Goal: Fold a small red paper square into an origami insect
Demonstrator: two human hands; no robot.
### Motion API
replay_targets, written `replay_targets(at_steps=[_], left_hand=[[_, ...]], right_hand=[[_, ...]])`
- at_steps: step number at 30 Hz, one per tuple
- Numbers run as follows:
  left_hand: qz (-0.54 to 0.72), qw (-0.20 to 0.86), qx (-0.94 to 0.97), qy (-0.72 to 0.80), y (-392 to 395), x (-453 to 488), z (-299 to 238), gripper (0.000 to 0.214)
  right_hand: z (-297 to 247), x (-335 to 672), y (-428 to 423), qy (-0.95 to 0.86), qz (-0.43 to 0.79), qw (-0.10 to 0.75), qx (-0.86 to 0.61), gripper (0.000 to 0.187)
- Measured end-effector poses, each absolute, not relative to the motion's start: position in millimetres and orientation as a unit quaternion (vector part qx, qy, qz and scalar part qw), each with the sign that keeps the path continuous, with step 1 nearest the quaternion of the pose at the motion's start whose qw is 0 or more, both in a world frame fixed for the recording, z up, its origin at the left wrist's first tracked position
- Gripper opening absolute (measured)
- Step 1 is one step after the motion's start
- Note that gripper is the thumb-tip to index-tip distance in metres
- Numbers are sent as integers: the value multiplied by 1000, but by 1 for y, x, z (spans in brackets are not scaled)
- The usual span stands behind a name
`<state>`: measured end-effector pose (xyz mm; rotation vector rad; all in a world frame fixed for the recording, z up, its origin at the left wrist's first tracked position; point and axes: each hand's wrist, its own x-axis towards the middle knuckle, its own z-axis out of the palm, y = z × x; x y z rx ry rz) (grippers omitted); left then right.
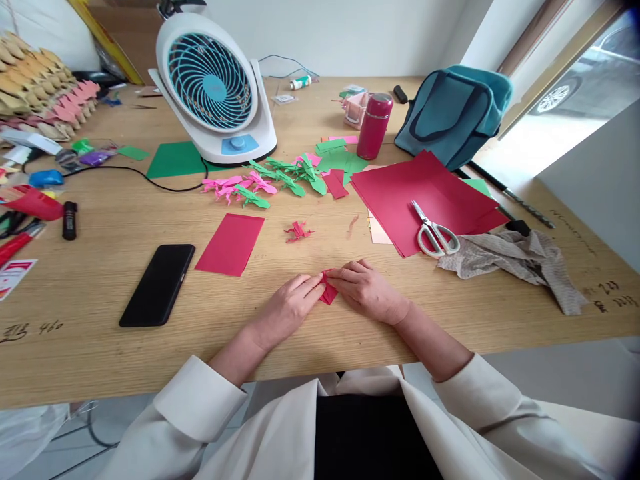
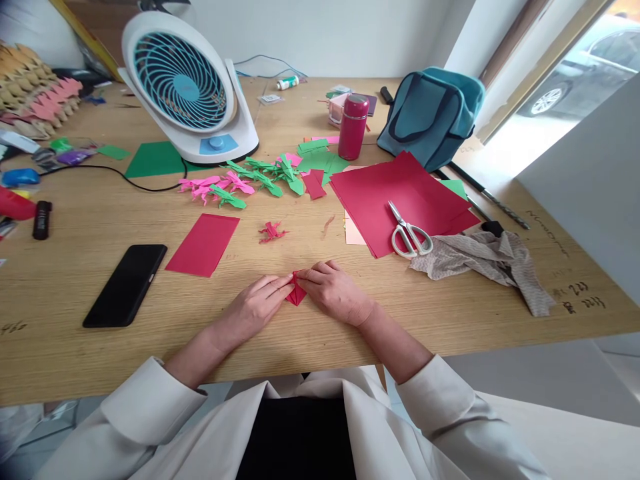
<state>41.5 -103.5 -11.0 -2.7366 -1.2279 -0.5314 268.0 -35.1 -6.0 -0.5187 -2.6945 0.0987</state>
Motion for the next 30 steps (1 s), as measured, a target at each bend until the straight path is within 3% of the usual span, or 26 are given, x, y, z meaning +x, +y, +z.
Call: replay_targets(at_steps=[30], left_hand=[[-124, 39, -921, -367, -101, 28, -1, 42]], right_hand=[[-3, 273, -34, -960, 95, 178, -194, 35]])
